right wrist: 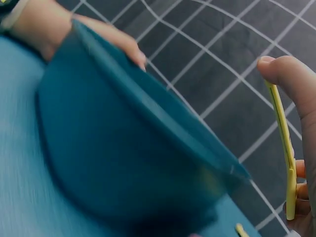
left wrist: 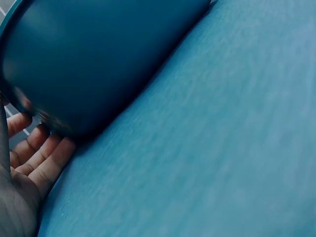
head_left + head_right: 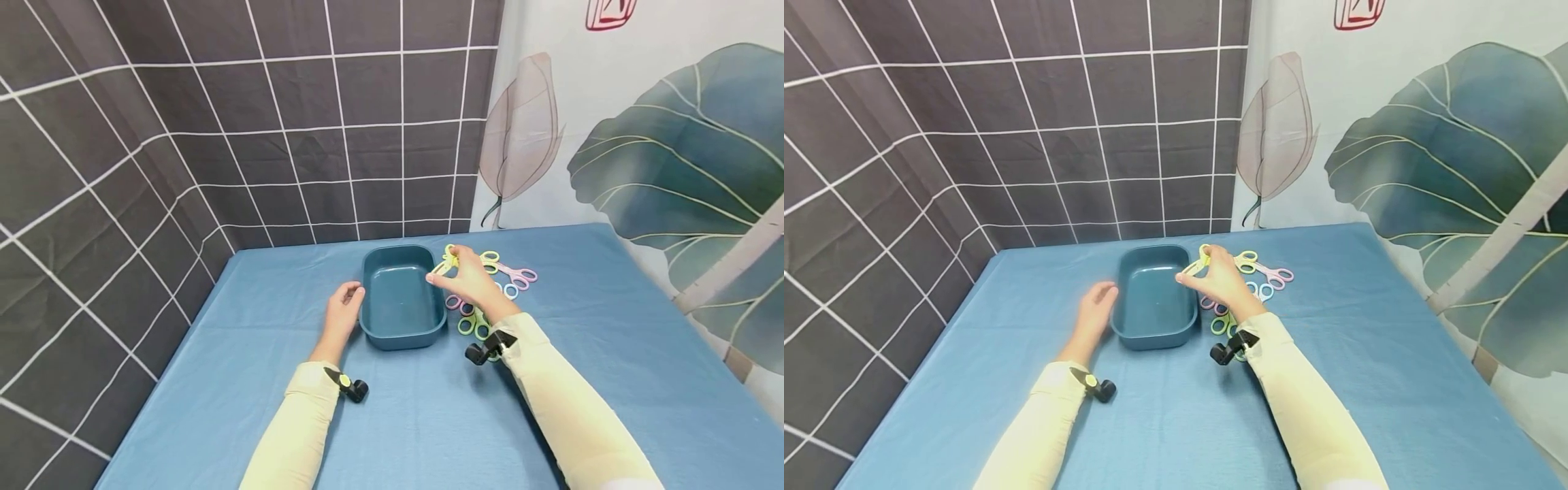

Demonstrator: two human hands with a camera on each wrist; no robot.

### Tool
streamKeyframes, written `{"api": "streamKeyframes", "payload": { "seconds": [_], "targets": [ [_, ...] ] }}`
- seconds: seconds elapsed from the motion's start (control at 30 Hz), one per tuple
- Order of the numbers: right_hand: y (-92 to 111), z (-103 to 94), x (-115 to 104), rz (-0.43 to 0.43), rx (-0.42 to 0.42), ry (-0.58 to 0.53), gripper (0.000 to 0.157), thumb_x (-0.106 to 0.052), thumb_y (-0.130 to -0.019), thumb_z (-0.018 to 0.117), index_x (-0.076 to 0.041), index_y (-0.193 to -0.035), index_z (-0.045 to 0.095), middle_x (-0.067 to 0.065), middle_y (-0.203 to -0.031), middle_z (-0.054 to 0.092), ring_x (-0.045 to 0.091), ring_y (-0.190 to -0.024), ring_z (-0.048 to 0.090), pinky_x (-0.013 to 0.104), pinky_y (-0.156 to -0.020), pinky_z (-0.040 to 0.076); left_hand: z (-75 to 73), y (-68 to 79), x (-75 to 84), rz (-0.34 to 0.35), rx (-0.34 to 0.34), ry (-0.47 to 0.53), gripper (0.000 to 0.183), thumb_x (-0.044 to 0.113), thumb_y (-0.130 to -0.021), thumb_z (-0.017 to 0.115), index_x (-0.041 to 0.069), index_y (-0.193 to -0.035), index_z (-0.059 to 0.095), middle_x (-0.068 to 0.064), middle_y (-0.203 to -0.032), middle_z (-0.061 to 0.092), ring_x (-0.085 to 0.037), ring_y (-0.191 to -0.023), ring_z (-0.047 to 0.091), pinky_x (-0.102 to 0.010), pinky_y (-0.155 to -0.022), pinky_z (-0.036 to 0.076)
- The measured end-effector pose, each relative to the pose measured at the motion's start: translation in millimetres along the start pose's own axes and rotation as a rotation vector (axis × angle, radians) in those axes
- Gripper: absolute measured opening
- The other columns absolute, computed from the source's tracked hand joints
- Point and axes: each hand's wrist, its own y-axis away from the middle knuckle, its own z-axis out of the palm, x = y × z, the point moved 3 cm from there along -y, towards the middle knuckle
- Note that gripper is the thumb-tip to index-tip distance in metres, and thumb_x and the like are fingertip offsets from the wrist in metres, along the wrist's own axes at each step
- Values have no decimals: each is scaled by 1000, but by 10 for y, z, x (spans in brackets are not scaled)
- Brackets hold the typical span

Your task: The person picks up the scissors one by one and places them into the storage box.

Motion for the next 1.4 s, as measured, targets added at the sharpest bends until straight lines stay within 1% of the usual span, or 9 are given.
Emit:
{"api": "streamKeyframes", "payload": {
  "seconds": [0.1, 0.3, 0.43, 0.57, 0.7, 0.87, 1.07, 1.2, 1.4],
  "targets": [
    [-54, 98, -164, -19, -11, -22, 91, -52, -85, 72, 3, -149, 37, 23, -153, 38, 38, -141, 34, 55, -115, 31, 25, -1, -13, -3, -5, 0, 29, 21, -101, 61, 2, -121, 67, -16, -108, 67, -20, -89, 63, -27, -69, 50],
    [-120, 337, -415, -66, -42, -43, 91, -53, -83, 74, 3, -147, 40, 21, -147, 44, 34, -132, 43, 50, -112, 36, 32, -5, -36, 5, -5, -8, 29, 22, -101, 61, 3, -122, 67, -15, -107, 67, -16, -80, 60, -27, -67, 50],
    [-131, 470, -525, -107, -73, 0, 94, -59, -81, 74, 1, -145, 42, 19, -142, 48, 32, -128, 46, 49, -108, 40, 37, -11, -25, 8, -10, 1, 30, 23, -101, 61, 2, -122, 66, -15, -105, 67, -14, -73, 58, -27, -63, 50],
    [-132, 532, -585, -133, -88, 37, 96, -63, -79, 73, 0, -145, 42, 17, -140, 49, 31, -127, 45, 48, -107, 40, 46, -19, -18, 6, -9, 12, 29, 22, -100, 62, 2, -120, 67, -15, -104, 67, -13, -72, 57, -26, -62, 49],
    [-147, 554, -618, -138, -95, 28, 96, -63, -80, 72, -1, -146, 41, 17, -142, 48, 30, -127, 45, 49, -107, 41, 44, -23, -13, 10, -5, 13, 28, 21, -100, 62, 2, -120, 67, -15, -104, 66, -12, -72, 57, -25, -62, 49],
    [-162, 582, -611, -133, -98, 19, 94, -63, -82, 71, -5, -149, 39, 16, -150, 43, 32, -136, 41, 51, -110, 39, 37, -13, -6, 7, -14, 36, 28, 20, -100, 61, 0, -120, 66, -16, -104, 66, -12, -67, 56, -25, -59, 48],
    [-157, 570, -586, -168, -66, -14, 95, -60, -84, 71, -6, -153, 36, 17, -155, 38, 34, -142, 36, 53, -113, 35, 39, -7, -2, 5, -11, 47, 27, 17, -100, 61, -2, -119, 66, -17, -103, 66, -11, -69, 56, -23, -59, 48],
    [-153, 529, -561, -190, -40, -28, 92, -58, -85, 69, -5, -153, 37, 17, -155, 38, 34, -143, 36, 52, -114, 34, 45, -13, -10, 10, -14, 53, 27, 17, -100, 61, -1, -119, 66, -17, -102, 65, -13, -68, 55, -23, -59, 47],
    [-156, 406, -472, -196, 1, -55, 87, -54, -89, 68, -4, -152, 37, 17, -155, 37, 33, -143, 35, 51, -116, 31, 46, -24, -38, 6, -9, 45, 28, 19, -100, 60, 0, -119, 66, -13, -100, 64, -10, -67, 54, -23, -59, 48]
  ]
}}
